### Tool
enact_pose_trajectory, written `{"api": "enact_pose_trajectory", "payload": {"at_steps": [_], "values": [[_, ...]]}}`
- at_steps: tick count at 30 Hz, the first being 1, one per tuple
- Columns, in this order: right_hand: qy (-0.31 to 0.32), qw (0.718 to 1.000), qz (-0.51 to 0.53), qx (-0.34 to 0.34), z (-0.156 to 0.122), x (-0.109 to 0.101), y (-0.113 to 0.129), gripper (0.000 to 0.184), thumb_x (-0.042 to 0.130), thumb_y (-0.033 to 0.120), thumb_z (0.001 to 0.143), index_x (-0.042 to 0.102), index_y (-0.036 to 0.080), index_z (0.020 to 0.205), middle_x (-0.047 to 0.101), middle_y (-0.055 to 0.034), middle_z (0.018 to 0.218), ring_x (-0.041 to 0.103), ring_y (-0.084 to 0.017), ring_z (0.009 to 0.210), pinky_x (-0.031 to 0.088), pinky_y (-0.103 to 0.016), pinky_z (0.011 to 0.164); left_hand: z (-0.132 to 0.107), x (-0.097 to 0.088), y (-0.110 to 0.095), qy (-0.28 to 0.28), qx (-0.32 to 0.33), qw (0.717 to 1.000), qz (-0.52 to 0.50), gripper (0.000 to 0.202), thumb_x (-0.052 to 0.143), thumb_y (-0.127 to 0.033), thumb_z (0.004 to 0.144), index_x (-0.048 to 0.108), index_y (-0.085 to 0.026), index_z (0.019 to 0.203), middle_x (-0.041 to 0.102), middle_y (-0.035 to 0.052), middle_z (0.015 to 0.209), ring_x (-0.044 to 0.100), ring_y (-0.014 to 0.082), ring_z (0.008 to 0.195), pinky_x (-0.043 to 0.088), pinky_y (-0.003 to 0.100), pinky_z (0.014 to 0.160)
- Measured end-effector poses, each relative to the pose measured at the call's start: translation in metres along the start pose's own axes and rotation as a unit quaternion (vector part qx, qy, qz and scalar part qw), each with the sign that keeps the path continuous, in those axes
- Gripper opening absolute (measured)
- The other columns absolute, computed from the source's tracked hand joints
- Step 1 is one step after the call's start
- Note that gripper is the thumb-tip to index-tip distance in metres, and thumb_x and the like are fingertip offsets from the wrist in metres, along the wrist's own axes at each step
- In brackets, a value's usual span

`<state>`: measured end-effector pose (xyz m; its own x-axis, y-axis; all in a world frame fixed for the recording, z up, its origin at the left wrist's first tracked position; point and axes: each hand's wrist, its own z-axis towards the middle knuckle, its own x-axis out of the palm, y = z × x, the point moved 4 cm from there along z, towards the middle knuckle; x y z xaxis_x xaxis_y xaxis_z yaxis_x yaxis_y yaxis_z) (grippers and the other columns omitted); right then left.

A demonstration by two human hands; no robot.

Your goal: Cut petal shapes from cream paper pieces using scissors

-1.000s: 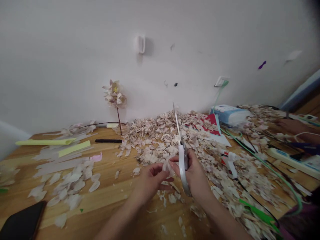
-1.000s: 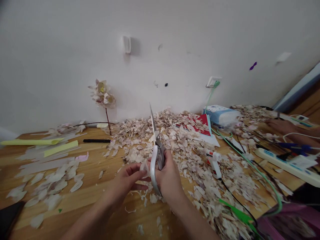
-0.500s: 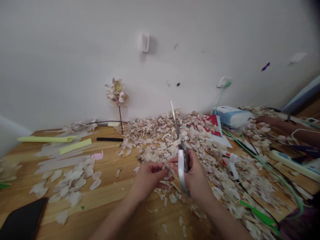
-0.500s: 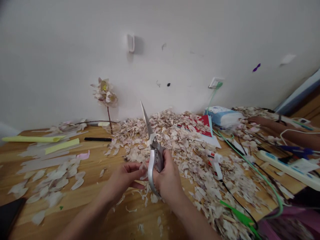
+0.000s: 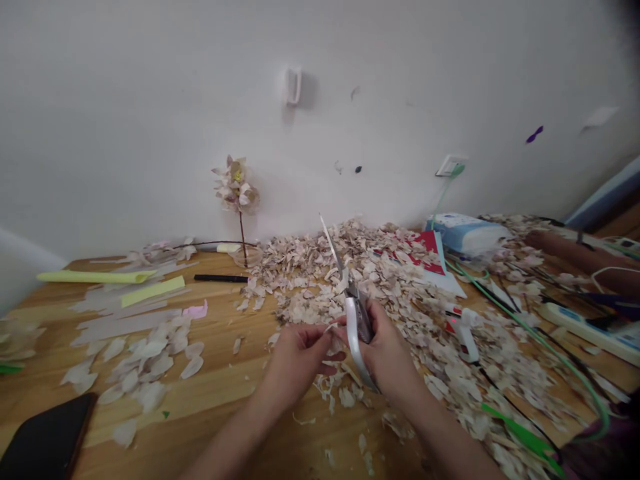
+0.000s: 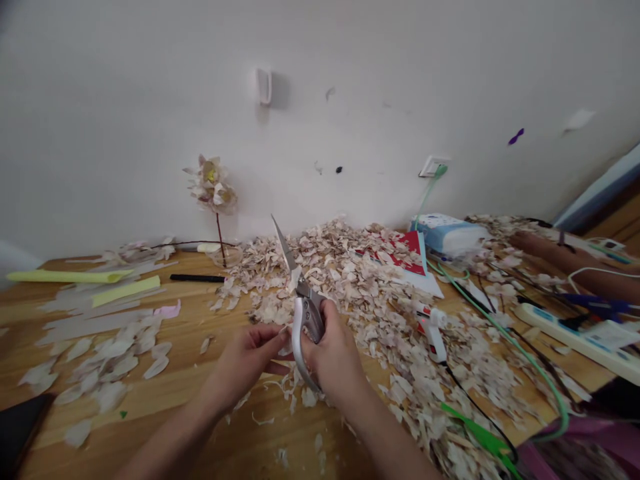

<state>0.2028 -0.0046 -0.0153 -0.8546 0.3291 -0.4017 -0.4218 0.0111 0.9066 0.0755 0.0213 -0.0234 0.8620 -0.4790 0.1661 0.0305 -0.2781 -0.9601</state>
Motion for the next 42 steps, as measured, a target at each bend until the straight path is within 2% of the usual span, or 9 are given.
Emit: {"api": "enact_pose_trajectory", "payload": {"at_steps": [4,13,15,19,22,25,29,33,42], "values": [[-0.01,0.999,-0.052,-0.004,-0.001,-0.002,0.004,0.021,0.058,0.023,0.066,0.043,0.025,0.081,0.054,0.004,0.07,0.055,-0.017,0.063,0.043,-0.029,0.06,-0.001,-0.001,0.001,-0.001,-0.011,0.999,0.042,0.026,0.059,-0.037,0.071,0.069,-0.013,0.072,0.068,0.0049,0.065,0.066,0.0168,0.064,0.048,0.021,0.052],[0.011,0.996,-0.087,-0.004,0.0,-0.001,0.005,0.02,0.056,0.032,0.069,0.041,0.026,0.08,0.052,0.0062,0.063,0.051,-0.015,0.055,0.04,-0.025,0.051,0.0,-0.002,0.002,0.017,-0.009,0.997,0.069,0.025,0.05,-0.031,0.075,0.067,-0.013,0.078,0.068,0.0062,0.074,0.065,0.0175,0.067,0.048,0.023,0.052],[0.002,0.995,-0.1,-0.002,-0.001,-0.003,0.007,0.019,0.056,0.03,0.068,0.041,0.025,0.079,0.053,0.0057,0.064,0.052,-0.015,0.056,0.04,-0.025,0.052,0.0,-0.003,0.003,0.008,0.015,0.991,0.132,0.025,0.048,-0.031,0.075,0.068,-0.015,0.079,0.068,0.0053,0.072,0.065,0.0184,0.068,0.047,0.024,0.053],[0.002,0.991,-0.134,-0.004,-0.004,-0.005,0.014,0.018,0.057,0.026,0.065,0.041,0.025,0.073,0.054,0.0052,0.061,0.051,-0.016,0.054,0.036,-0.024,0.049,-0.006,-0.008,-0.005,-0.067,0.096,0.961,0.25,0.022,0.052,-0.026,0.072,0.07,-0.02,0.083,0.07,0.0045,0.075,0.063,0.0186,0.071,0.045,0.025,0.06],[0.012,0.989,-0.146,-0.009,-0.005,-0.004,0.017,0.02,0.06,0.025,0.063,0.043,0.025,0.074,0.057,0.0041,0.062,0.051,-0.016,0.054,0.035,-0.025,0.049,-0.01,-0.009,-0.01,-0.074,0.113,0.951,0.28,0.023,0.051,-0.024,0.071,0.072,-0.021,0.082,0.07,0.0037,0.071,0.062,0.0184,0.067,0.043,0.024,0.058],[0.016,0.99,-0.142,-0.008,-0.006,-0.003,0.015,0.02,0.061,0.024,0.062,0.045,0.026,0.075,0.058,0.004,0.062,0.051,-0.017,0.054,0.035,-0.025,0.05,-0.011,-0.01,-0.011,-0.05,0.09,0.966,0.237,0.023,0.051,-0.023,0.07,0.072,-0.022,0.079,0.07,0.0017,0.066,0.062,0.0173,0.064,0.044,0.023,0.056],[0.014,0.994,-0.108,-0.001,-0.006,-0.002,0.005,0.021,0.06,0.026,0.065,0.044,0.026,0.078,0.056,0.0048,0.061,0.052,-0.017,0.054,0.036,-0.024,0.05,-0.007,-0.008,-0.01,-0.008,0.012,0.995,0.102,0.025,0.051,-0.019,0.068,0.072,-0.018,0.083,0.071,0.0035,0.074,0.063,0.0171,0.067,0.048,0.025,0.057],[0.025,0.998,-0.059,0.003,-0.004,-0.003,-0.003,0.024,0.061,0.032,0.065,0.044,0.026,0.082,0.055,0.0054,0.062,0.052,-0.016,0.055,0.041,-0.025,0.051,-0.006,-0.008,-0.012,0.0,-0.034,0.999,0.024,0.023,0.055,-0.013,0.063,0.071,-0.014,0.079,0.07,0.0049,0.072,0.063,0.0162,0.066,0.05,0.026,0.057],[0.027,0.999,-0.003,0.022,0.001,-0.003,-0.006,0.026,0.066,0.028,0.061,0.046,0.025,0.077,0.055,0.0065,0.059,0.055,-0.017,0.055,0.045,-0.027,0.055,-0.007,-0.007,-0.009,0.015,0.018,0.995,0.099,0.026,0.054,-0.013,0.065,0.071,-0.017,0.085,0.072,0.0031,0.077,0.063,0.0163,0.068,0.049,0.026,0.06]]}}
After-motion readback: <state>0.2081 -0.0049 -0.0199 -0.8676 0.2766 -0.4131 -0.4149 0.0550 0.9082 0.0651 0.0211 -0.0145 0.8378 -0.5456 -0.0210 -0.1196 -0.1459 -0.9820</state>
